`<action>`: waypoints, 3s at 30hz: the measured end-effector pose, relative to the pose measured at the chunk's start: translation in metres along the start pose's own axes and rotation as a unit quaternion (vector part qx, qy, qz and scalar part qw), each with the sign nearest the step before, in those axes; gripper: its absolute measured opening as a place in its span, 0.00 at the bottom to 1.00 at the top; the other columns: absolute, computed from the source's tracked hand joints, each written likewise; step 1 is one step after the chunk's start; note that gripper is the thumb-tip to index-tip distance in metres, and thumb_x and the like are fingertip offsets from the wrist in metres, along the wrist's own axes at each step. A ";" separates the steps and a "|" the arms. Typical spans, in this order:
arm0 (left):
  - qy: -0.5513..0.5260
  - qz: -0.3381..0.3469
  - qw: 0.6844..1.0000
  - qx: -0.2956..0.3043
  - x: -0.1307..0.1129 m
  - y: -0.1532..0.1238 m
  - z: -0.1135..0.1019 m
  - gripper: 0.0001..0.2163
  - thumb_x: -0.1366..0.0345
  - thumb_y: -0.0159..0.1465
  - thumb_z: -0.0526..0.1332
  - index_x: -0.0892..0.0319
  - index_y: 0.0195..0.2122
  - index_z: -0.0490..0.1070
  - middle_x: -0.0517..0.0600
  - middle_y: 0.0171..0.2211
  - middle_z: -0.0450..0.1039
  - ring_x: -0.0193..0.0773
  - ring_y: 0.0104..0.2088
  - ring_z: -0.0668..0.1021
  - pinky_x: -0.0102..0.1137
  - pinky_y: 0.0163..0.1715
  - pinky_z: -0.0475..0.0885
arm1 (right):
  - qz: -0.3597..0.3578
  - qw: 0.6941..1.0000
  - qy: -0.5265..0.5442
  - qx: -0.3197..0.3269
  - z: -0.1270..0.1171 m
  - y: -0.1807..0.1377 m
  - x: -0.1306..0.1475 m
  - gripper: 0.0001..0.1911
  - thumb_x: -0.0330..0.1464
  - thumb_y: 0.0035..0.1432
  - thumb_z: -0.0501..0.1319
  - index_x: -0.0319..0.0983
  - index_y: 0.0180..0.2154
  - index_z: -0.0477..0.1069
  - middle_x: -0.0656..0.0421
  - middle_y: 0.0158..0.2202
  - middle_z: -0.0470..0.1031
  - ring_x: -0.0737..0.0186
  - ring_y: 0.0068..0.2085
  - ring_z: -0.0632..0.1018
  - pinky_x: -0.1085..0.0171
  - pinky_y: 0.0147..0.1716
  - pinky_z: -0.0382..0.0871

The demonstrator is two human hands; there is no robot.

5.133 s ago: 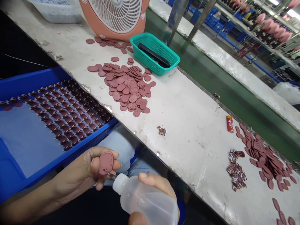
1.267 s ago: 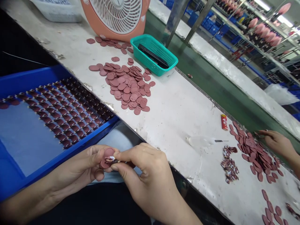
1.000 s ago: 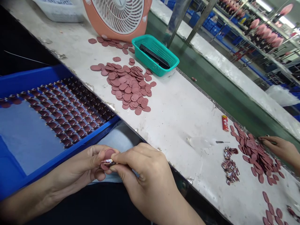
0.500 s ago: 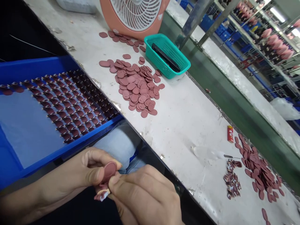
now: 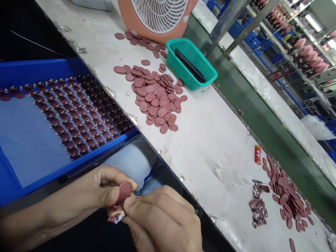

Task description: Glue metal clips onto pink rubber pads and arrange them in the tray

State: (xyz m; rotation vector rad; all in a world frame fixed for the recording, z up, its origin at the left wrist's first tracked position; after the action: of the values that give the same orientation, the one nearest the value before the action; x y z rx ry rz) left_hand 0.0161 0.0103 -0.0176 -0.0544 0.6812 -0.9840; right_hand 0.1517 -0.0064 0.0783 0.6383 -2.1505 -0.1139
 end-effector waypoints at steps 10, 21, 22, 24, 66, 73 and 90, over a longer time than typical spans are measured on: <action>-0.019 -0.041 0.997 -0.062 0.009 0.007 -0.014 0.15 0.51 0.55 0.76 0.58 0.30 0.83 0.47 0.27 0.76 0.29 0.27 0.75 0.17 0.24 0.74 | 0.043 0.999 -0.017 0.016 0.000 0.007 -0.008 0.11 0.25 0.60 0.70 0.36 0.45 0.78 0.62 0.37 0.82 0.71 0.37 0.80 0.74 0.40 0.76; -0.043 -0.047 0.996 -0.063 0.009 0.007 -0.012 0.12 0.55 0.57 0.75 0.59 0.30 0.84 0.47 0.27 0.79 0.26 0.26 0.77 0.15 0.26 0.76 | 0.055 0.998 0.018 0.011 0.001 0.003 -0.018 0.07 0.25 0.64 0.67 0.35 0.44 0.80 0.60 0.36 0.83 0.72 0.37 0.80 0.73 0.39 0.75; -0.047 -0.048 0.995 -0.067 0.009 0.007 -0.012 0.12 0.55 0.57 0.76 0.59 0.30 0.84 0.46 0.27 0.79 0.26 0.25 0.77 0.15 0.26 0.76 | 0.055 0.998 0.019 0.010 0.002 0.004 -0.018 0.06 0.25 0.63 0.67 0.35 0.43 0.80 0.60 0.36 0.83 0.72 0.36 0.80 0.73 0.39 0.75; -0.055 -0.047 0.995 -0.070 0.010 0.007 -0.010 0.12 0.56 0.56 0.77 0.60 0.29 0.84 0.46 0.26 0.79 0.25 0.25 0.78 0.15 0.26 0.76 | 0.053 0.998 0.020 0.010 0.002 0.004 -0.019 0.05 0.24 0.63 0.68 0.35 0.42 0.81 0.60 0.36 0.83 0.72 0.36 0.80 0.73 0.38 0.75; -0.149 -0.047 0.986 -0.066 -0.002 0.008 -0.013 0.11 0.64 0.49 0.81 0.63 0.28 0.82 0.49 0.24 0.82 0.33 0.24 0.84 0.21 0.25 0.82 | 0.060 0.994 0.092 -0.006 0.006 0.022 -0.029 0.08 0.25 0.62 0.68 0.43 0.42 0.82 0.60 0.34 0.83 0.66 0.34 0.81 0.67 0.32 0.75; -0.160 -0.054 0.983 -0.075 0.003 0.005 -0.021 0.13 0.64 0.50 0.80 0.64 0.29 0.81 0.49 0.25 0.81 0.33 0.24 0.83 0.21 0.26 0.81 | 0.056 0.995 0.085 -0.001 0.013 0.025 -0.031 0.07 0.26 0.61 0.69 0.41 0.41 0.82 0.60 0.32 0.82 0.67 0.32 0.81 0.69 0.31 0.76; 0.028 0.245 0.925 -0.289 -0.056 -0.019 -0.050 0.22 0.55 0.43 0.82 0.61 0.28 0.75 0.49 0.28 0.76 0.35 0.28 0.75 0.24 0.21 0.70 | -0.208 0.931 -0.249 -0.170 0.069 0.058 -0.023 0.19 0.21 0.60 0.68 0.37 0.53 0.75 0.56 0.32 0.81 0.62 0.29 0.78 0.62 0.29 0.73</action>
State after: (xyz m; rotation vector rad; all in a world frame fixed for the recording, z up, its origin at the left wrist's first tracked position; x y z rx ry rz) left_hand -0.0468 0.0560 -0.0223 -0.3591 0.9655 -0.2813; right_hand 0.0863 0.0449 0.0363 0.9192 -2.3474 -0.9477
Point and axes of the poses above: each hand's wrist, its own y-axis towards the middle knuckle, its own z-axis out of the palm, x = y × z, the point moved 5 cm from there along y, towards the middle knuckle
